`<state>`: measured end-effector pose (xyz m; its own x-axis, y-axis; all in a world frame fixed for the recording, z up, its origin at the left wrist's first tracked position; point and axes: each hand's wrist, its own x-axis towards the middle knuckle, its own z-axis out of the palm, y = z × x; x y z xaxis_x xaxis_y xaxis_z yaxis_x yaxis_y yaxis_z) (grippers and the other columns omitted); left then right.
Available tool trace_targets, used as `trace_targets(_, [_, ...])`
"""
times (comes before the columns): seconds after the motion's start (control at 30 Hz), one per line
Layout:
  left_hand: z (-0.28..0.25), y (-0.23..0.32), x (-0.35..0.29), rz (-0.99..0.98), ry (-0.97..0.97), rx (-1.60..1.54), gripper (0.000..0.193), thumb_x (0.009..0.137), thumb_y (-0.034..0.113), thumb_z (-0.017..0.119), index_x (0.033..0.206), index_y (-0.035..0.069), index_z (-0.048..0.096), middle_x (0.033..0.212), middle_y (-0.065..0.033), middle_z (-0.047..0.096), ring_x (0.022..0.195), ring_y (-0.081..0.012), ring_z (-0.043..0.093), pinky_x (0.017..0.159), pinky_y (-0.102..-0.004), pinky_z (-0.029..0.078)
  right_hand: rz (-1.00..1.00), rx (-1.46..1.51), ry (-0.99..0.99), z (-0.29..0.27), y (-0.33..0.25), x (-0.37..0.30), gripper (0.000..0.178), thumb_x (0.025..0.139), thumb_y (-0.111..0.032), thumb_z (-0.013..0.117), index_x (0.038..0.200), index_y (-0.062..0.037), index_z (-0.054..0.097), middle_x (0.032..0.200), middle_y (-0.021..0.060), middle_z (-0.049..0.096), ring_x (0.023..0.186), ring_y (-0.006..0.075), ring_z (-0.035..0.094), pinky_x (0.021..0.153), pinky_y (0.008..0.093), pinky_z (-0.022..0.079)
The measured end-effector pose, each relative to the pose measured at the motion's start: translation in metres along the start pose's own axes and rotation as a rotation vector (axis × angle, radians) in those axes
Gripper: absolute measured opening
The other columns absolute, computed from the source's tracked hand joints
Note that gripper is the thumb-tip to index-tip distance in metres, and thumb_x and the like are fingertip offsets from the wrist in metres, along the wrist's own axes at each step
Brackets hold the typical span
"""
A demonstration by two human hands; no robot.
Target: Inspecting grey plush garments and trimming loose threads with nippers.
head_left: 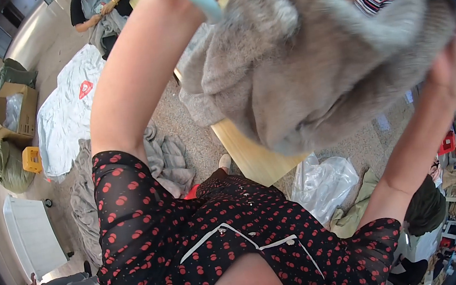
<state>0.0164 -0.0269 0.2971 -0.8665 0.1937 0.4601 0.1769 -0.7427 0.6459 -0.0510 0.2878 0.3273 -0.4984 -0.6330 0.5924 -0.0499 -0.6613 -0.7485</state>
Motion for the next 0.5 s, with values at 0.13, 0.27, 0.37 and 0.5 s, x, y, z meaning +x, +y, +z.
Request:
trace_targets(0.13, [-0.01,-0.033,0.028,-0.093,0.129,-0.049,0.027,0.084,0.009,0.031,0.075,-0.002,0.054,0.068,-0.0163,0.059,0.062,-0.0273,0.059,0.062,-0.0367,0.052,0.125,0.213,0.281,-0.011,0.109,-0.033,0.026,0.09,-0.014,0.035,0.102,0.0013,0.053,0.102,0.0125,0.057,0.093,0.0207,0.056,0.087,0.0349,0.044])
trace_targets(0.27, [-0.023,-0.05,0.041,-0.109,0.211,-0.096,0.024,0.082,0.01,0.036,0.077,-0.003,0.055,0.071,-0.018,0.06,0.062,-0.0279,0.059,0.061,-0.0369,0.052,0.209,0.338,0.533,-0.001,0.14,-0.057,0.029,0.091,-0.017,0.033,0.103,0.0004,0.053,0.1,0.0118,0.058,0.091,0.0206,0.057,0.085,0.0355,0.045])
trace_targets(0.37, [-0.077,-0.082,0.031,-0.087,0.456,0.09,0.021,0.081,0.005,0.039,0.092,-0.006,0.052,0.087,-0.0177,0.06,0.076,-0.0266,0.061,0.075,-0.0376,0.052,0.176,0.365,0.591,-0.006,0.149,-0.064,0.026,0.09,-0.018,0.039,0.102,-0.0005,0.053,0.096,0.0092,0.06,0.088,0.0192,0.058,0.08,0.0323,0.047])
trace_targets(0.5, [-0.097,-0.129,0.005,-0.319,0.744,0.003,0.019,0.079,0.002,0.036,0.09,-0.004,0.051,0.085,-0.0151,0.058,0.08,-0.0271,0.058,0.076,-0.0381,0.05,0.296,0.322,0.754,-0.028,0.177,-0.068,0.023,0.089,-0.018,0.042,0.098,-0.0021,0.057,0.089,0.0073,0.062,0.081,0.0164,0.059,0.076,0.0304,0.047])
